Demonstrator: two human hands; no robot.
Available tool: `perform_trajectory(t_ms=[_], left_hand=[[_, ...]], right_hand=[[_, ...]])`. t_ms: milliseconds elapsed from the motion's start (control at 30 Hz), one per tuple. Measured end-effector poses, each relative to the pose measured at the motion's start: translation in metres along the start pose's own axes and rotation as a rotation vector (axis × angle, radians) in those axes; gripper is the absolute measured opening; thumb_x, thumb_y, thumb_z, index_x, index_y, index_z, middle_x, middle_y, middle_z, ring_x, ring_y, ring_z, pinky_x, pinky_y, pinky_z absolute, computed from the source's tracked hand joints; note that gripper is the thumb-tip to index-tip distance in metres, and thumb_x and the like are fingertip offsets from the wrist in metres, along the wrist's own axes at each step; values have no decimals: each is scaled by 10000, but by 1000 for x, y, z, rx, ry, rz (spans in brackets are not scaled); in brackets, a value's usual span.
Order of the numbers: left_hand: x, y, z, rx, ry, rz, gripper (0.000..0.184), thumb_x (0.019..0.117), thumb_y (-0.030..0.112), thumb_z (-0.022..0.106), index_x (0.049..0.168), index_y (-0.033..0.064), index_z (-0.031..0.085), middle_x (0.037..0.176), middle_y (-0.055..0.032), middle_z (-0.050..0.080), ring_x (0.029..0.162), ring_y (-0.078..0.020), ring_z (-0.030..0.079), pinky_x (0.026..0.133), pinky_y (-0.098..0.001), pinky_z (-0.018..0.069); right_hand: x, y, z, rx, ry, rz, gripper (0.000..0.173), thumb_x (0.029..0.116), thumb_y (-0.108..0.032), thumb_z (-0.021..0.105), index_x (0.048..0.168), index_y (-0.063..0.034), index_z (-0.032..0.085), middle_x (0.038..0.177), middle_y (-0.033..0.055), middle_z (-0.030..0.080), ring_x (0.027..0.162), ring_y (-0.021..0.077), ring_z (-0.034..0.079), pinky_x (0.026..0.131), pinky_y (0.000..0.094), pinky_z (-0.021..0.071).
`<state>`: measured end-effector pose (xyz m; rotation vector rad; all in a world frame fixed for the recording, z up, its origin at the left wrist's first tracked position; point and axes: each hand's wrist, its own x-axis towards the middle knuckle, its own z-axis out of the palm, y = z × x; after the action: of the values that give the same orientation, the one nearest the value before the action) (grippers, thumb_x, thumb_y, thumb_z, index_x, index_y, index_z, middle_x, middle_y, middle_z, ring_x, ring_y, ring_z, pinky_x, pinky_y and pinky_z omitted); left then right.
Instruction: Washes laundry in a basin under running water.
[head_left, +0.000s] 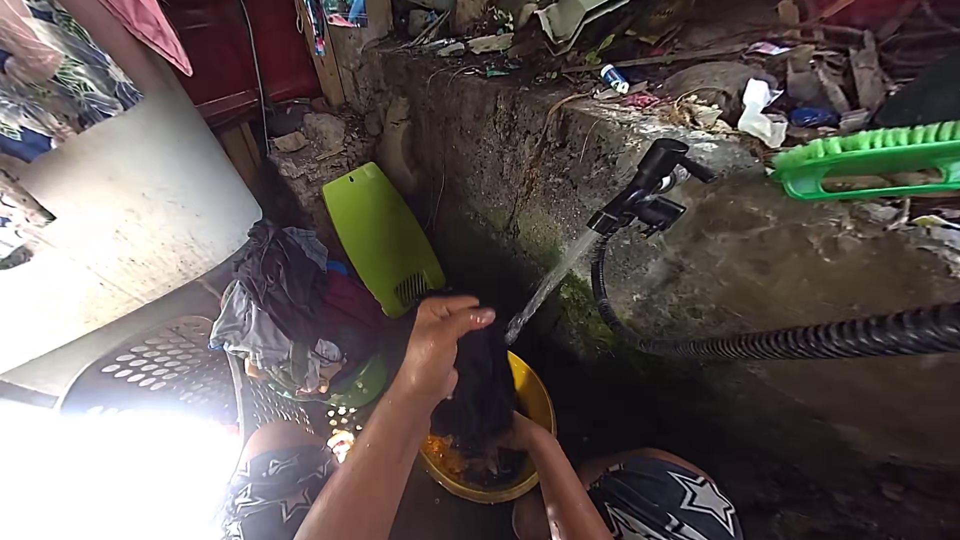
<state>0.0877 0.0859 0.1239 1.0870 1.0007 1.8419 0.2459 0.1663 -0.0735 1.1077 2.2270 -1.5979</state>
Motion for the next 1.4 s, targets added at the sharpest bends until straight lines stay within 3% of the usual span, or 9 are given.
perform_trajectory(t_ms=[133, 333, 433, 533, 633, 767, 967, 1200, 1400], left_hand=[[23, 37, 13, -55, -104, 194, 357, 951, 60, 539, 615, 161, 605, 580, 79, 544, 516, 12, 506, 499, -164, 448], [8, -40, -28, 611, -223, -220, 273, 938, 116, 671, 688, 48, 586, 632, 30, 527, 607, -56, 513, 616, -267, 461], [-3, -107, -54, 1223, -361, -688, 381, 1020, 321, 589, 1156, -24, 676, 1119, -231, 691, 1101, -373, 663, 943, -584, 512], [-19, -176, -69, 1379, -388, -906, 646, 961, 113, 611, 1558, 112, 366, 1417, -262, 561, 1319, -463, 544, 1000, -631, 495], [-38, -230, -77, 1412, -460, -962, 802, 931, 94, 695, 1624, 219, 310, 1635, -255, 282, 1418, -543, 378, 989, -692, 481], [-65, -255, -84, 1416, -494, -984, 648, 974, 97, 624, 1578, 230, 431, 1622, -235, 346, 1456, -509, 341, 1143, -708, 290], [-89, -232, -67, 1404, -606, -1125, 368, 988, 114, 611, 1330, -23, 623, 1400, -289, 578, 1313, -494, 526, 1030, -700, 422], [-48, -117, -41, 830, -326, -525, 459, 866, 93, 757, 1296, -27, 651, 1272, -269, 653, 1216, -419, 611, 1014, -634, 467], [-53, -25, -19, 23, -119, -247, 516, 801, -170, 653, 1302, -156, 529, 1158, -202, 637, 1004, -150, 619, 920, -317, 527]], right_hand=[[-19, -12, -11, 158, 131, -177, 360, 945, -37, 687, 1265, 101, 596, 1191, 184, 657, 1101, 143, 617, 1014, 318, 488], [-32, -26, -31, -308, 37, 328, 384, 1064, -188, 513, 1352, 59, 574, 1342, 309, 595, 1303, 443, 553, 1092, 617, 405], [-7, -3, -26, -395, 3, 361, 482, 1053, -131, 499, 1523, -31, 458, 1424, 293, 558, 1351, 448, 523, 1121, 619, 391], [23, 13, -10, -443, -36, 347, 639, 1049, -175, 543, 1632, -183, 284, 1524, 264, 477, 1408, 449, 466, 1142, 626, 372], [46, 34, 23, -537, -152, 359, 613, 1020, -280, 608, 1589, -190, 399, 1597, 221, 402, 1451, 433, 417, 1151, 652, 350], [47, 37, 49, -662, -192, 490, 635, 989, -274, 615, 1581, -168, 409, 1672, 195, 263, 1391, 487, 457, 1052, 695, 415], [36, 52, 57, -645, -219, 369, 693, 991, -229, 652, 1582, -36, 345, 1597, 275, 364, 1480, 440, 362, 1191, 607, 308], [18, 64, 39, -345, 184, 93, 1343, 620, -252, 997, 1625, 1, 142, 1608, 323, 299, 1425, 481, 422, 1165, 599, 373], [-14, -3, 71, 475, 749, -348, 637, 856, -35, 637, 1409, 169, 395, 1318, 253, 570, 1201, 153, 588, 1044, 305, 482]])
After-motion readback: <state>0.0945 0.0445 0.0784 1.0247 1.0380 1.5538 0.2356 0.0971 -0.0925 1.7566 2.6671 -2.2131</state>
